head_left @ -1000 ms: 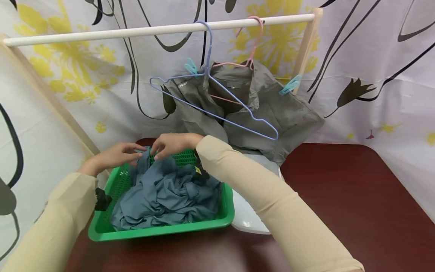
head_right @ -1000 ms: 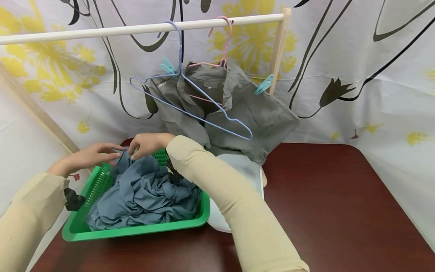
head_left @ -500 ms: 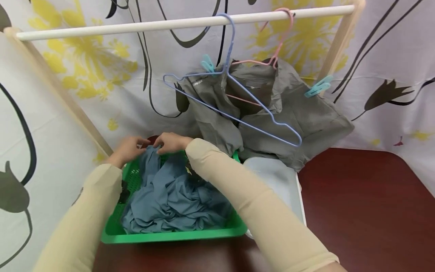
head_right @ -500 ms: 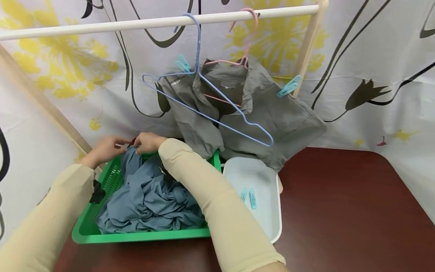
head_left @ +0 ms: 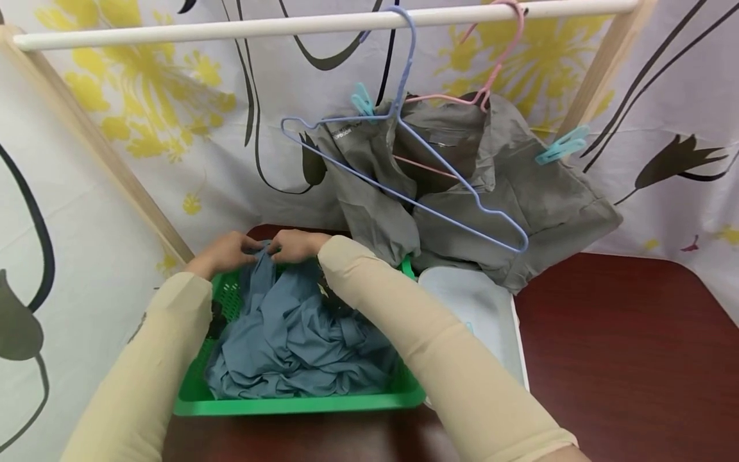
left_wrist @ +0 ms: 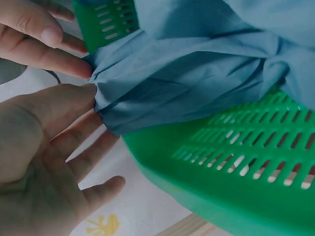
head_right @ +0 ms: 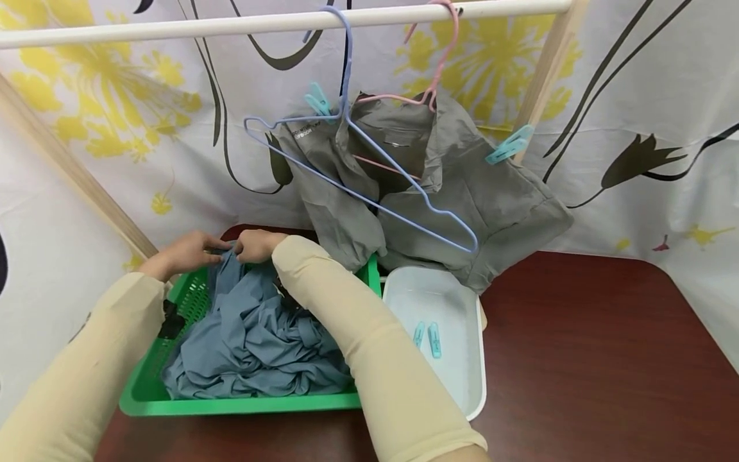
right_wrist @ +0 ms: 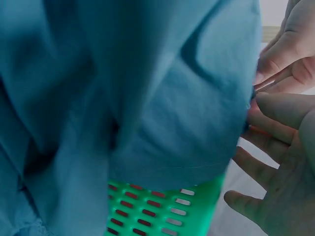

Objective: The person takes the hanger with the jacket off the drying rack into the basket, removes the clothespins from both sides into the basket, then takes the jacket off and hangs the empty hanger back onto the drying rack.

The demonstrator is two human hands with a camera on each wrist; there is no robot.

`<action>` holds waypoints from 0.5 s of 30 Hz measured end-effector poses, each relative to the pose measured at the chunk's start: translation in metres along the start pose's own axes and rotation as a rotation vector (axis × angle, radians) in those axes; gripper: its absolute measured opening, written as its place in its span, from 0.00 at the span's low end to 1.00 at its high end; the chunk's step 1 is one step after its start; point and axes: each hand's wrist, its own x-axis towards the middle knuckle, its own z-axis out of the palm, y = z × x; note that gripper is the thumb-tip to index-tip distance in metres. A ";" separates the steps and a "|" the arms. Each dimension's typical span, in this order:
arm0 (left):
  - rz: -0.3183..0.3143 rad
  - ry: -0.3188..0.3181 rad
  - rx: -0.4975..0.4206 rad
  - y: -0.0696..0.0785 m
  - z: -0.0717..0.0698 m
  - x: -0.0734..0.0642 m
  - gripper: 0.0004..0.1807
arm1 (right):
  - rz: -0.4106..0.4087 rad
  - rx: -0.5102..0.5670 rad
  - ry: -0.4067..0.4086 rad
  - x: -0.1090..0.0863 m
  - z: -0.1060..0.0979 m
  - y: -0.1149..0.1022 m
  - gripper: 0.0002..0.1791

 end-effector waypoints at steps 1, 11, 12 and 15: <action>0.003 0.002 -0.001 0.003 0.000 -0.001 0.18 | -0.005 -0.016 -0.001 -0.003 -0.001 -0.001 0.21; 0.122 0.034 -0.099 0.040 -0.010 -0.030 0.18 | -0.175 -0.027 0.007 -0.058 -0.020 -0.018 0.14; 0.132 0.046 -0.095 0.045 -0.011 -0.035 0.18 | -0.182 -0.030 -0.005 -0.066 -0.021 -0.021 0.15; 0.172 0.068 -0.075 0.060 -0.012 -0.049 0.16 | -0.195 -0.060 -0.037 -0.091 -0.021 -0.030 0.19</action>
